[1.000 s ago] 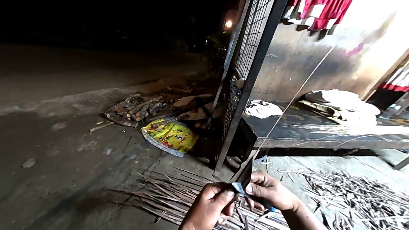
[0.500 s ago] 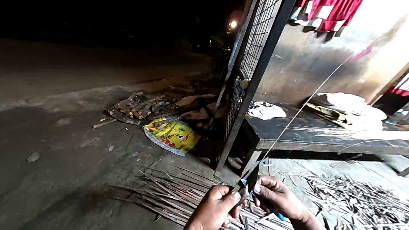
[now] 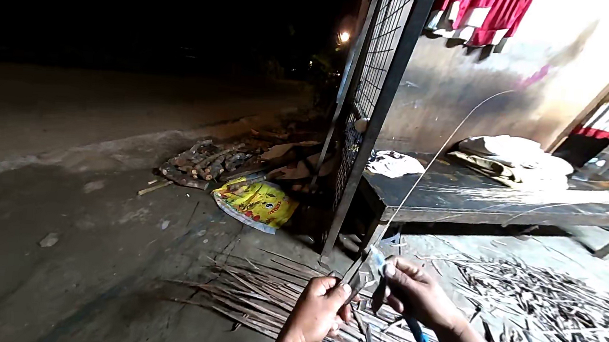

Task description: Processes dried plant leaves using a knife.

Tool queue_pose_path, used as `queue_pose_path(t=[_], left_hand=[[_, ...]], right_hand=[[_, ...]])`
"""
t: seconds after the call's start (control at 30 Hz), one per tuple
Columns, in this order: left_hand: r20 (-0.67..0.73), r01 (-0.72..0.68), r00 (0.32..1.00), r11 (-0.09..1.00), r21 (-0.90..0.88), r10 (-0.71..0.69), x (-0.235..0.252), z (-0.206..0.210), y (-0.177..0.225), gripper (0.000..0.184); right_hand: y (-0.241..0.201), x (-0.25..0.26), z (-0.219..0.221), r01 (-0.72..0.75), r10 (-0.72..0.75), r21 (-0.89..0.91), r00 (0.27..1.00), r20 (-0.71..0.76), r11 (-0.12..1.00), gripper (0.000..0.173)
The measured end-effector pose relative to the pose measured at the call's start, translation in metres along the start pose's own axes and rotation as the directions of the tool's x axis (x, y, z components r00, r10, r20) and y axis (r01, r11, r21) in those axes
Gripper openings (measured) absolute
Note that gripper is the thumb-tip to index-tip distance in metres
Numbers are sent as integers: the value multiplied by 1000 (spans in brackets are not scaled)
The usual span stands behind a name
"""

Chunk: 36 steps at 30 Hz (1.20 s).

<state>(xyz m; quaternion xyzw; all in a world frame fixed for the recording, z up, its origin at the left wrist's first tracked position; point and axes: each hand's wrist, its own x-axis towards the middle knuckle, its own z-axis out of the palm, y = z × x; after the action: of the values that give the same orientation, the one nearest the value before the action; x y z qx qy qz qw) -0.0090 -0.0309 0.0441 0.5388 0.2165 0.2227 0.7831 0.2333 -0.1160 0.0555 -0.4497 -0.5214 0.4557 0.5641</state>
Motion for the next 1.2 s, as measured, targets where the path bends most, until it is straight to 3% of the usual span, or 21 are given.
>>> queue_pose_path(t=[0.13,0.23,0.4,0.47,0.57,0.7,0.9,1.03,1.2], left_hand=[[66,7,998,1000,0,-7,1,2,-3,26],[88,22,996,1000,-9,-22,1,2,-4,25],[93,36,995,999,-31,-33,-2,-1,0,26],[78,32,996,999,1,-32,-2,0,0,27],[15,-41,999,983,178,39,1,2,-3,28],[-82,-110,983,879,463,166,6,3,-9,33],[-143,-20,973,685,728,181,12,9,-17,35],[-119,-20,973,589,808,197,10,15,-17,33],[-125,16,979,550,835,163,9,18,-19,35]], right_hand=[[13,-7,6,-122,104,69,969,225,990,27],[14,-6,4,-118,92,92,963,252,989,27],[1,1,1,-8,11,116,1000,-20,993,30],[-2,2,1,-16,19,122,1000,-24,992,31],[0,-1,3,-59,55,100,998,41,993,29],[-4,-1,5,-71,86,78,972,-221,994,26],[4,-23,21,-244,247,-43,966,71,969,26],[25,-32,32,-333,329,40,940,87,942,24],[24,-35,37,-342,330,101,936,122,934,26]])
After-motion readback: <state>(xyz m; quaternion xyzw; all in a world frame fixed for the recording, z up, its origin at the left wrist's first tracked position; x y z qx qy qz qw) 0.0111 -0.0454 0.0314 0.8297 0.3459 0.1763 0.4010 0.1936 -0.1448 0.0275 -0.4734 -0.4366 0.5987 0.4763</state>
